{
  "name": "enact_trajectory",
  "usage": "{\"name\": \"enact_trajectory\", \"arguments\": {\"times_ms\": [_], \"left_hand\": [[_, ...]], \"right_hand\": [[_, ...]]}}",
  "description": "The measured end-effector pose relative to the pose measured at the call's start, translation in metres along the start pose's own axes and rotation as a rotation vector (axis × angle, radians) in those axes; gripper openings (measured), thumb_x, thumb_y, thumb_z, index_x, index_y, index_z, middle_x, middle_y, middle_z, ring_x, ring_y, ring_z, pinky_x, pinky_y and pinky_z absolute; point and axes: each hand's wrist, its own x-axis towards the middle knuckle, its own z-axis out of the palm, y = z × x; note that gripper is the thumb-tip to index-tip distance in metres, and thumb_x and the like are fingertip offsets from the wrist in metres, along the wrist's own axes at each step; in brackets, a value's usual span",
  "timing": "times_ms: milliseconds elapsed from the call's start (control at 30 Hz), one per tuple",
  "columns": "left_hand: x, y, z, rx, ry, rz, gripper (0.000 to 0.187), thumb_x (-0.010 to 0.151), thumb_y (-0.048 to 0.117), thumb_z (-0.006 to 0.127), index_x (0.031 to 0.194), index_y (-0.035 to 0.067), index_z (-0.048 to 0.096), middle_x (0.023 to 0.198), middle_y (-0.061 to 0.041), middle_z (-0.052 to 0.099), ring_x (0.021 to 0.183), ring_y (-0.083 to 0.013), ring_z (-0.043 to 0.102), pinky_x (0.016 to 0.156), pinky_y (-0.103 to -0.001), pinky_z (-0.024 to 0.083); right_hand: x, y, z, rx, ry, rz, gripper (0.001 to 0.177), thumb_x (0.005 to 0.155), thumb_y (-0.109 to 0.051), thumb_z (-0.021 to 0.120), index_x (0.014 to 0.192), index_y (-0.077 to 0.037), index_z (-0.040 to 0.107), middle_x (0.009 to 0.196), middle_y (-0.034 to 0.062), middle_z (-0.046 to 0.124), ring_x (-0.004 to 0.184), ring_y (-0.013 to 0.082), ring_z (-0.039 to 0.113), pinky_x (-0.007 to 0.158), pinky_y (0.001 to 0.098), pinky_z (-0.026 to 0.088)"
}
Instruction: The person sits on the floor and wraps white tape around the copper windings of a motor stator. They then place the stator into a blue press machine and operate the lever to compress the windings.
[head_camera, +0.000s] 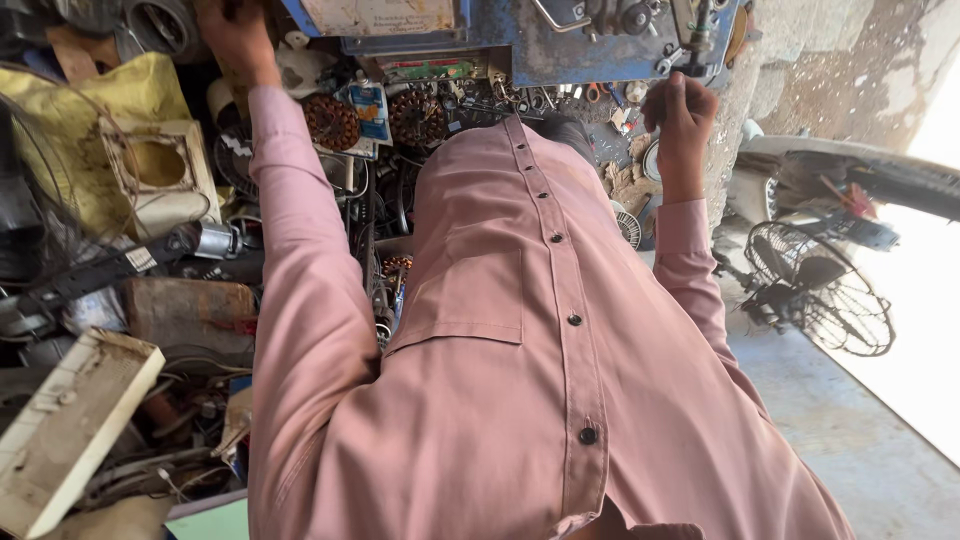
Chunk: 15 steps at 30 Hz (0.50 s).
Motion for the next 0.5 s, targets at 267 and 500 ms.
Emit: {"name": "enact_trajectory", "arguments": {"times_ms": [267,500], "left_hand": [[-0.026,0.005,-0.020,0.802,-0.200,-0.291,0.026,0.086,0.022,0.087,0.087,0.003,0.070,0.092,-0.013,0.074,0.088,-0.0308,0.068,0.085,-0.041,0.055],[-0.100,0.121,0.028,0.898,0.252,-0.033,0.067,0.098,0.038,0.080,0.155,0.033,0.045,0.165,-0.009,0.035,0.149,-0.0380,0.041,0.120,-0.058,0.039]], "right_hand": [[0.006,0.004,0.015,0.109,0.038,-0.029,0.039,0.113,-0.027,0.061,0.086,0.000,0.063,0.072,0.0057,0.059,0.055,0.0120,0.053,0.047,0.0270,0.038],[0.001,-0.006,0.029,0.082,-0.056,-0.044,0.040,0.114,-0.026,0.061,0.083,0.000,0.062,0.071,0.0059,0.061,0.054,0.0089,0.050,0.048,0.0250,0.035]]}}
